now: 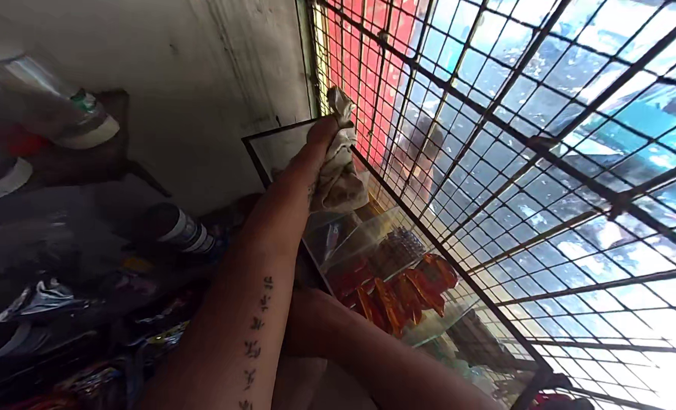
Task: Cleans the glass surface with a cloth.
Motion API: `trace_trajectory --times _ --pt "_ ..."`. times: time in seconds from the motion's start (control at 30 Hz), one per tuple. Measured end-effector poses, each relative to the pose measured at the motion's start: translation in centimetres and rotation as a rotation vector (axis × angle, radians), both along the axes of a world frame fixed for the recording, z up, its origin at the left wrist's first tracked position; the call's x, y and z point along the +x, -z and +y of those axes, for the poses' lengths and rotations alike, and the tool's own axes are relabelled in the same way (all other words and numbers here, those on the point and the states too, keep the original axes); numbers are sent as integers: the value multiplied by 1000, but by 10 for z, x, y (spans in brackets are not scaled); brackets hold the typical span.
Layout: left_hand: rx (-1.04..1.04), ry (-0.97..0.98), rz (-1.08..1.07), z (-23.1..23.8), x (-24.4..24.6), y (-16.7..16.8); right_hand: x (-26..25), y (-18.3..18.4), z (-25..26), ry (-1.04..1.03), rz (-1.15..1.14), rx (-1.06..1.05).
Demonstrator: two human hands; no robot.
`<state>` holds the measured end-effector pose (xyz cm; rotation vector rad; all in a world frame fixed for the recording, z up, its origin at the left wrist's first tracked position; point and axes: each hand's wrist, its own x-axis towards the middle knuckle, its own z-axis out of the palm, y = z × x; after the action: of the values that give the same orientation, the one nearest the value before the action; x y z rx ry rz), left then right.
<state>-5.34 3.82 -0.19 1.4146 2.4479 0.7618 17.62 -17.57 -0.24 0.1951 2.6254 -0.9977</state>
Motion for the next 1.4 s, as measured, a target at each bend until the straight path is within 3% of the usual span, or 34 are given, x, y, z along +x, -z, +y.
trace_trajectory --times 0.2,0.3,0.53,0.73,1.1,1.27,1.4 --pt "-123 -198 108 4 26 -21 4 -1 3 2 42 -21" --pt "-45 -110 17 2 18 -5 3 0 1 -9 48 -3" --pt "-96 18 -9 -14 39 -7 -2 -5 -1 -38 -22 78" --pt "74 128 -31 -22 47 7 -8 -2 -4 -8 -93 107" --pt "8 173 -20 -39 71 4 -11 5 -2 -225 -36 279" --pt "-180 -50 46 -49 92 -16 -8 -2 -5 -160 -104 239" --pt "-185 -167 -1 -35 75 -23 -5 1 -3 -37 -95 135"
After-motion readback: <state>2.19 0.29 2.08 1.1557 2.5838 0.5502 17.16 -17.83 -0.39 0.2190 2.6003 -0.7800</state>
